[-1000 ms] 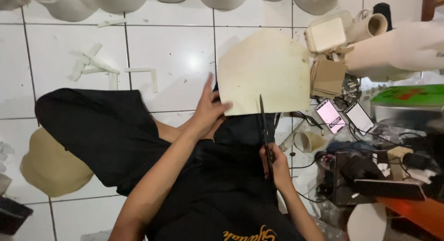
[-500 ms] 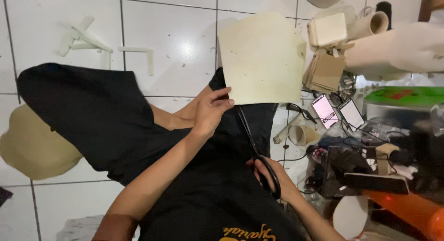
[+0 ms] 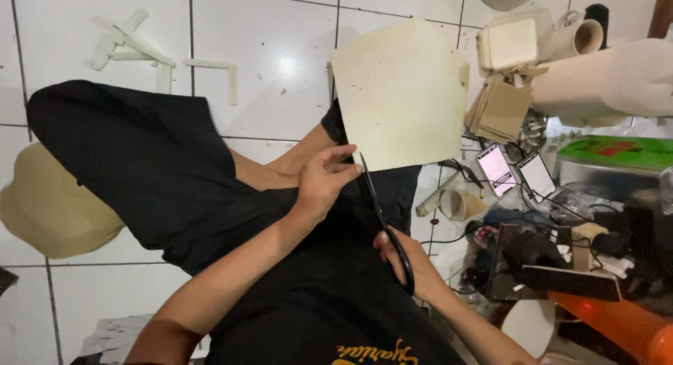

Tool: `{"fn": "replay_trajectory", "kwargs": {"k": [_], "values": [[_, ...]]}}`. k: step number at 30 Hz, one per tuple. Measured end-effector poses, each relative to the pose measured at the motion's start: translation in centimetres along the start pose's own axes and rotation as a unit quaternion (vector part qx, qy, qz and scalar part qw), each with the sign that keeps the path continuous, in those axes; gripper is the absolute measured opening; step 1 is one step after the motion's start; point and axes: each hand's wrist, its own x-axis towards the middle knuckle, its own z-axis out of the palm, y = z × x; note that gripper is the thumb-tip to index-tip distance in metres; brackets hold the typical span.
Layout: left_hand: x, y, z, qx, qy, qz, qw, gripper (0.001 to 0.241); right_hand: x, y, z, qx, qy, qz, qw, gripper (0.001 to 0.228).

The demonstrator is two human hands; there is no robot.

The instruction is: The person sits on the floor and uses scissors to cut strips from a white foam sheet. They then insert these strips into the openings of white shoe-like objects, pressing them into place by hand.

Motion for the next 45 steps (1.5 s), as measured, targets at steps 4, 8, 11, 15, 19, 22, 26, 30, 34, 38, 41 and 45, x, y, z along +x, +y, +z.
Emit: {"fn": "replay_trajectory", "kwargs": {"k": [4, 8, 11, 15, 19, 22, 26, 30, 34, 38, 41, 45], "values": [[0.3, -0.9, -0.1, -0.01, 0.005, 0.019, 1.0, 0.036, 0.2, -0.2, 0.0, -0.022, -0.002, -0.022, 1.0, 0.053], [0.4, -1.0, 0.1, -0.036, -0.003, 0.001, 0.999, 0.037, -0.3, -1.9, -0.3, 0.006, -0.009, 0.05, 0.999, 0.061], [0.1, -0.6, 0.2, -0.029, -0.01, 0.005, 1.0, 0.037, 0.3, -0.7, 0.3, 0.031, -0.015, 0.086, 0.996, 0.061], [0.4, -1.4, 0.2, -0.012, -0.004, 0.0, 1.0, 0.037, 0.2, -1.6, -0.4, 0.009, -0.047, 0.054, 0.997, 0.071], [0.0, -0.4, 0.6, -0.038, 0.009, -0.004, 0.999, 0.038, 0.6, -1.3, -0.5, 0.004, -0.04, 0.051, 0.998, 0.065], [0.1, -0.5, 0.3, -0.041, 0.007, -0.002, 0.999, 0.038, 0.7, -1.3, -0.3, -0.018, -0.023, 0.037, 0.999, 0.062], [0.3, -1.0, 0.1, -0.052, -0.005, 0.001, 0.999, 0.037, 0.8, -0.7, 0.0, 0.027, -0.01, 0.01, 1.0, 0.05], [1.7, -1.9, 0.0, -0.047, 0.01, 0.015, 0.999, 0.053, 0.3, -1.8, -0.3, -0.05, -0.007, 0.07, 0.996, 0.05], [1.6, -0.9, 0.2, -0.037, 0.02, -0.006, 0.999, 0.037, 0.3, -2.2, -0.6, -0.026, -0.029, 0.057, 0.998, 0.049], [1.1, -1.5, 0.4, -0.012, 0.031, 0.021, 0.999, 0.034, 0.7, -4.1, -1.5, -0.06, -0.061, 0.121, 0.989, 0.066], [0.1, -0.1, 0.3, -0.023, 0.028, 0.008, 0.999, 0.034, 1.0, -3.4, -1.4, -0.051, -0.073, 0.091, 0.992, 0.06], [0.0, 0.7, 0.3, -0.016, 0.043, -0.025, 0.999, 0.037, 1.2, -2.3, -0.9, -0.09, -0.04, 0.051, 0.994, 0.059]]}}
